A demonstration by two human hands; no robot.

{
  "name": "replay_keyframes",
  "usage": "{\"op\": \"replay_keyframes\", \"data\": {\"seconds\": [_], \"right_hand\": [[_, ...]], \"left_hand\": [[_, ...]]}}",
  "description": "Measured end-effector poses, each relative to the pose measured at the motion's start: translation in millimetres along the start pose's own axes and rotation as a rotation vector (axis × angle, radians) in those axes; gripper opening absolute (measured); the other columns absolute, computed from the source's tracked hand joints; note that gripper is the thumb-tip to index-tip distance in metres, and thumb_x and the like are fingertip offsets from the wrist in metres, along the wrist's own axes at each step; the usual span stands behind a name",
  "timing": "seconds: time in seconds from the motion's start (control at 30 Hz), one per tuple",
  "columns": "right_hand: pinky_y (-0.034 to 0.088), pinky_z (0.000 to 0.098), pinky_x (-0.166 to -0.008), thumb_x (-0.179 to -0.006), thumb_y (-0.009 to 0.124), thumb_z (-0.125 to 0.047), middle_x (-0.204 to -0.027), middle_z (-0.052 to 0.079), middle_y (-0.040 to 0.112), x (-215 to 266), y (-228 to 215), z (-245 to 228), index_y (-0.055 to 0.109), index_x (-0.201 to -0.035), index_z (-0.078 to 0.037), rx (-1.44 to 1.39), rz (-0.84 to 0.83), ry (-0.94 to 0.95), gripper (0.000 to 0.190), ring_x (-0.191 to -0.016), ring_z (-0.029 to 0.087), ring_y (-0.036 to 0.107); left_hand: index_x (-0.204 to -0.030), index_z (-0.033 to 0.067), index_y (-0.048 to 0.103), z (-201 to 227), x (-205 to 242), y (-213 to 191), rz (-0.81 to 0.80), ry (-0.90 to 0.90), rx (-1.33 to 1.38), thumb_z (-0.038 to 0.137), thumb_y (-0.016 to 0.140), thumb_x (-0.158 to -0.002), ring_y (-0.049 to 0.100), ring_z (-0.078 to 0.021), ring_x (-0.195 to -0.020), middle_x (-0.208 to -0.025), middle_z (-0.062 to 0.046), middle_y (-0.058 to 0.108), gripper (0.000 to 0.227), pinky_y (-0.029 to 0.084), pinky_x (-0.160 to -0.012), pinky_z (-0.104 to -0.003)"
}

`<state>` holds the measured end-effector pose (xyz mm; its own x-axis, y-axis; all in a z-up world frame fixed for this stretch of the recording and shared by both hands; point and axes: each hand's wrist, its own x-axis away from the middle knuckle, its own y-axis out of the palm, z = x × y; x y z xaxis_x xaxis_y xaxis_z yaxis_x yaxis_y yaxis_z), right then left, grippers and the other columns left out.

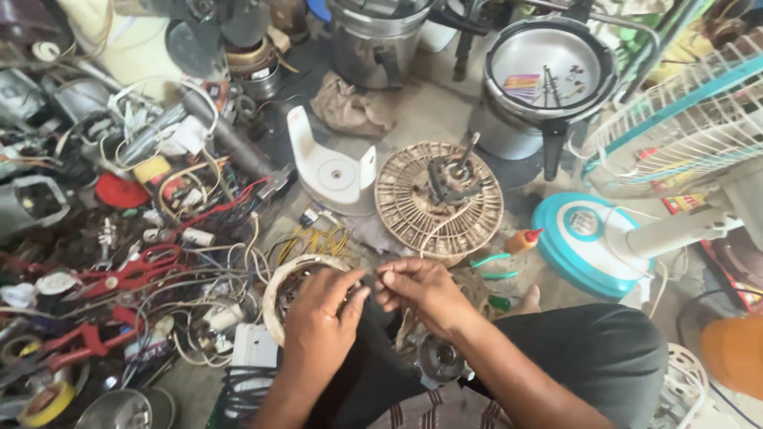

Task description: The person sorts through small metal parts in a bowl and then picks up a fan motor assembly. They manipulate the motor housing and internal components with their hands, appearing to inspect or adjust the mechanism.

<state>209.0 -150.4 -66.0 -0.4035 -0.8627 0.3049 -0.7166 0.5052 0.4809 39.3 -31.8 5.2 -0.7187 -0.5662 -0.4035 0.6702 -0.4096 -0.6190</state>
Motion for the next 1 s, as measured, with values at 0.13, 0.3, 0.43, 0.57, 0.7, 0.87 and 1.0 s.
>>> {"op": "replay_keyframes", "data": {"seconds": [0.13, 0.3, 0.43, 0.57, 0.7, 0.87, 1.0], "right_hand": [[0.06, 0.029, -0.072, -0.097, 0.068, -0.012, -0.094, 0.014, 0.076, 7.7, -7.1, 4.2, 0.07, -0.11, 0.007, 0.039, -0.042, -0.054, 0.024, -0.081, 0.017, 0.072], [0.059, 0.0285, -0.07, -0.097, 0.069, -0.01, -0.09, 0.013, 0.075, 15.1, -13.3, 7.2, 0.071, -0.108, 0.009, 0.103, -0.013, -0.073, 0.022, -0.078, 0.017, 0.071], [0.057, 0.0331, -0.058, -0.093, 0.07, -0.012, -0.08, 0.013, 0.071, 21.7, -12.1, 3.9, 0.068, -0.096, 0.003, 0.047, 0.031, -0.023, 0.016, -0.068, 0.019, 0.068], [0.058, 0.0361, -0.06, -0.093, 0.065, -0.02, -0.077, 0.012, 0.069, 23.7, -11.3, 0.7, 0.066, -0.09, 0.001, -0.01, 0.072, -0.02, 0.022, -0.066, 0.024, 0.07], [0.06, 0.0379, -0.062, -0.096, 0.061, -0.017, -0.082, 0.01, 0.067, 26.9, -13.8, -5.0, 0.062, -0.093, -0.002, 0.066, 0.051, -0.067, 0.016, -0.068, 0.022, 0.068], [0.056, 0.0305, -0.067, -0.101, 0.064, -0.01, -0.09, 0.007, 0.069, 28.3, 2.6, 9.0, 0.066, -0.1, -0.004, 0.239, 0.029, -0.123, 0.007, -0.076, 0.016, 0.066], [0.054, 0.0269, -0.069, -0.096, 0.074, -0.009, -0.088, 0.005, 0.07, 27.6, 23.2, 9.2, 0.07, -0.099, -0.004, 0.567, 0.041, -0.152, 0.007, -0.076, 0.013, 0.065]], "left_hand": [[-0.107, 0.011, 0.073, 8.9, -2.8, 17.1, 0.014, 0.074, 0.027, 0.015, 0.076, -0.085, 0.065, -0.0299, -0.085, -0.092, -0.007, 0.069, 0.023, 0.052, -0.074, -0.041], [-0.104, 0.0124, 0.075, 11.8, 0.8, 24.8, 0.029, 0.078, 0.023, 0.012, 0.076, -0.085, 0.065, -0.0294, -0.086, -0.092, -0.006, 0.069, 0.019, 0.052, -0.074, -0.041], [-0.103, 0.0106, 0.074, 13.6, 3.7, 26.0, 0.004, 0.119, 0.012, 0.012, 0.075, -0.085, 0.065, -0.0297, -0.087, -0.093, -0.007, 0.069, 0.018, 0.052, -0.076, -0.041], [-0.103, 0.0097, 0.073, 5.2, 9.6, 11.1, 0.06, 0.084, -0.099, 0.016, 0.076, -0.088, 0.065, -0.0334, -0.09, -0.096, -0.011, 0.067, 0.017, 0.052, -0.076, -0.044], [-0.116, 0.0062, 0.066, -35.7, 11.2, -44.0, 0.289, -0.05, -0.262, 0.006, 0.069, -0.096, 0.063, -0.0407, -0.103, -0.11, -0.018, 0.065, 0.02, 0.05, -0.087, -0.048], [-0.118, 0.0047, 0.067, -63.9, 37.6, -90.7, 0.299, -0.2, -0.283, 0.004, 0.07, -0.095, 0.065, -0.0394, -0.102, -0.11, -0.018, 0.066, 0.023, 0.051, -0.087, -0.046], [-0.114, 0.0047, 0.071, -66.0, 50.9, -83.5, 0.258, -0.315, 0.029, 0.008, 0.072, -0.096, 0.07, -0.028, -0.094, -0.106, -0.013, 0.072, 0.018, 0.055, -0.082, -0.037]]}}
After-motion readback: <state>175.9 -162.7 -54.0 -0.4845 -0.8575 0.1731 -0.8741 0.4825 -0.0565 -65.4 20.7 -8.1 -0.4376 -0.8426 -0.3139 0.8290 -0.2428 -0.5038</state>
